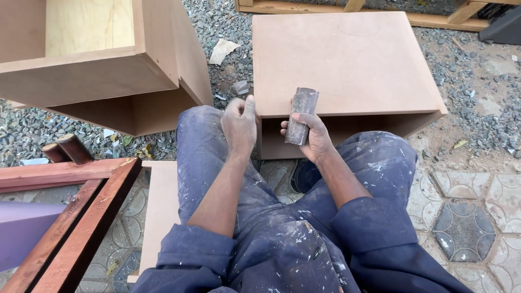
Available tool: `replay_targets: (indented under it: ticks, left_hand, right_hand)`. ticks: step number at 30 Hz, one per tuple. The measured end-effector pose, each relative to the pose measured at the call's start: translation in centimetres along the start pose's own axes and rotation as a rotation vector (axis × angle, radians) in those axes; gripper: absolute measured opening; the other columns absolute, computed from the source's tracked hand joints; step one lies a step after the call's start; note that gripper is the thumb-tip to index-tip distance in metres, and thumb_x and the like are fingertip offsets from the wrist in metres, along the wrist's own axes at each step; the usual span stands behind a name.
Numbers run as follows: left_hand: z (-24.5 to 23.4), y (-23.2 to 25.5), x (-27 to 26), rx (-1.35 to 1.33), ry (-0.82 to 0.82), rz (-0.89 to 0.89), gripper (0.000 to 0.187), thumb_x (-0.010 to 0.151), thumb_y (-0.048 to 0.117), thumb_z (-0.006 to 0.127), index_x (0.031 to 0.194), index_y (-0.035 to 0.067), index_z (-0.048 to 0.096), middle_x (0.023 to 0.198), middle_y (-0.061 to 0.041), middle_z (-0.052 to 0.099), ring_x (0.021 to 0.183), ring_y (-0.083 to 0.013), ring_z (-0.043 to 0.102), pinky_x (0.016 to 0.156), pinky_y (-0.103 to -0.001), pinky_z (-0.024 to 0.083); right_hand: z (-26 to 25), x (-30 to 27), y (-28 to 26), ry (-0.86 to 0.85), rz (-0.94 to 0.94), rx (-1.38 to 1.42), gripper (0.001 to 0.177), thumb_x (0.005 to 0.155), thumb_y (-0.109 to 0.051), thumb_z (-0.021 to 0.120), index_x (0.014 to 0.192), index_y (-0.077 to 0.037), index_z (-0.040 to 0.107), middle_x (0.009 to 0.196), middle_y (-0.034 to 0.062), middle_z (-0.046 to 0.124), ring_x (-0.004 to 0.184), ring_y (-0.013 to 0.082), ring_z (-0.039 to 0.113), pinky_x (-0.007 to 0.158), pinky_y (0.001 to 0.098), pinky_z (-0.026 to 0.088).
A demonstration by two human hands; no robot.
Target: Sanding the corners and edges of a wooden box using a sanding block.
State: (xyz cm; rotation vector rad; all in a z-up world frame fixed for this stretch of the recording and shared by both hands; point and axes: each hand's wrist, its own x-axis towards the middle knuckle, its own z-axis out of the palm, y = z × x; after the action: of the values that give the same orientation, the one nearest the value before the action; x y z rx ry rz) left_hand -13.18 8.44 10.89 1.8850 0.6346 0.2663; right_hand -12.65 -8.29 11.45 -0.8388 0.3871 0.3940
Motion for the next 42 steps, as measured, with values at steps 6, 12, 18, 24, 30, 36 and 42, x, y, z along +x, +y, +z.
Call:
replay_targets:
  ticks: [6, 12, 18, 24, 30, 36, 42]
  left_hand:
    - [5.0, -6.5, 2.4, -0.231, -0.428, -0.24, 0.073, 0.098, 0.068, 0.041, 0.123, 0.003, 0.062, 0.126, -0.023, 0.064, 0.128, -0.0361, 0.055, 0.111, -0.055, 0.037]
    - [9.6, -15.2, 6.6, -0.348, -0.589, -0.329, 0.061, 0.099, 0.072, 0.041, 0.119, 0.015, 0.052, 0.074, -0.001, 0.064, 0.06, -0.012, 0.066, 0.064, -0.028, 0.057]
    - [5.1, -5.7, -0.1, -0.068, -0.637, -0.325, 0.095, 0.094, 0.081, 0.033, 0.155, 0.008, 0.034, 0.139, -0.023, 0.058, 0.122, -0.031, 0.064, 0.108, -0.046, 0.044]
    - [4.2, -5.7, -2.5, 0.051, -0.688, -0.334, 0.096, 0.095, 0.081, 0.022, 0.161, 0.011, 0.024, 0.128, -0.024, 0.067, 0.126, -0.0338, 0.062, 0.116, -0.051, 0.04]
    - [5.5, -12.6, -4.2, 0.026, -0.704, -0.37, 0.102, 0.096, 0.082, 0.021, 0.161, 0.003, 0.015, 0.147, -0.03, 0.051, 0.14, -0.0369, 0.049, 0.118, -0.053, 0.035]
    - [3.9, -8.3, -7.7, 0.047, -0.782, -0.383, 0.106, 0.095, 0.08, 0.022, 0.163, 0.001, 0.003, 0.166, -0.024, 0.025, 0.15, -0.0381, 0.032, 0.124, -0.054, 0.023]
    - [5.0, -10.0, -6.7, 0.065, -0.812, -0.399, 0.106, 0.096, 0.082, 0.018, 0.163, 0.003, -0.003, 0.17, -0.018, 0.015, 0.154, -0.0369, 0.021, 0.126, -0.057, 0.014]
  right_hand:
    - [2.3, 0.5, 1.3, -0.033, 0.033, 0.139, 0.029, 0.075, -0.004, 0.072, 0.103, -0.006, 0.065, 0.084, 0.0144, 0.07, 0.079, 0.0311, 0.076, 0.075, 0.044, 0.067]
    - [0.8, 0.4, 2.3, -0.153, 0.037, 0.12, 0.055, 0.079, -0.012, 0.068, 0.133, -0.004, 0.061, 0.098, 0.0121, 0.072, 0.08, 0.0267, 0.075, 0.08, 0.0416, 0.066]
    - [-0.9, -1.2, 3.0, -0.195, 0.015, 0.071, 0.062, 0.081, -0.016, 0.068, 0.14, -0.001, 0.057, 0.101, 0.013, 0.073, 0.082, 0.0256, 0.075, 0.083, 0.0427, 0.065]
    - [-1.4, -3.7, 3.3, -0.204, 0.003, 0.064, 0.039, 0.085, -0.017, 0.068, 0.121, -0.002, 0.067, 0.087, 0.0201, 0.072, 0.079, 0.0298, 0.075, 0.079, 0.042, 0.065]
    - [-2.2, -6.0, 3.9, -0.212, -0.032, 0.023, 0.027, 0.088, -0.016, 0.065, 0.111, -0.002, 0.065, 0.083, 0.0276, 0.071, 0.076, 0.0363, 0.075, 0.073, 0.0482, 0.063]
    - [-1.7, -8.8, 2.9, -0.156, -0.125, -0.049, 0.026, 0.084, -0.011, 0.068, 0.107, -0.001, 0.065, 0.08, 0.0276, 0.07, 0.074, 0.0339, 0.075, 0.071, 0.0429, 0.064]
    - [-2.3, -8.1, 3.1, -0.079, -0.164, -0.184, 0.042, 0.082, -0.008, 0.071, 0.123, 0.0, 0.065, 0.079, 0.0208, 0.069, 0.073, 0.0275, 0.074, 0.068, 0.039, 0.065]
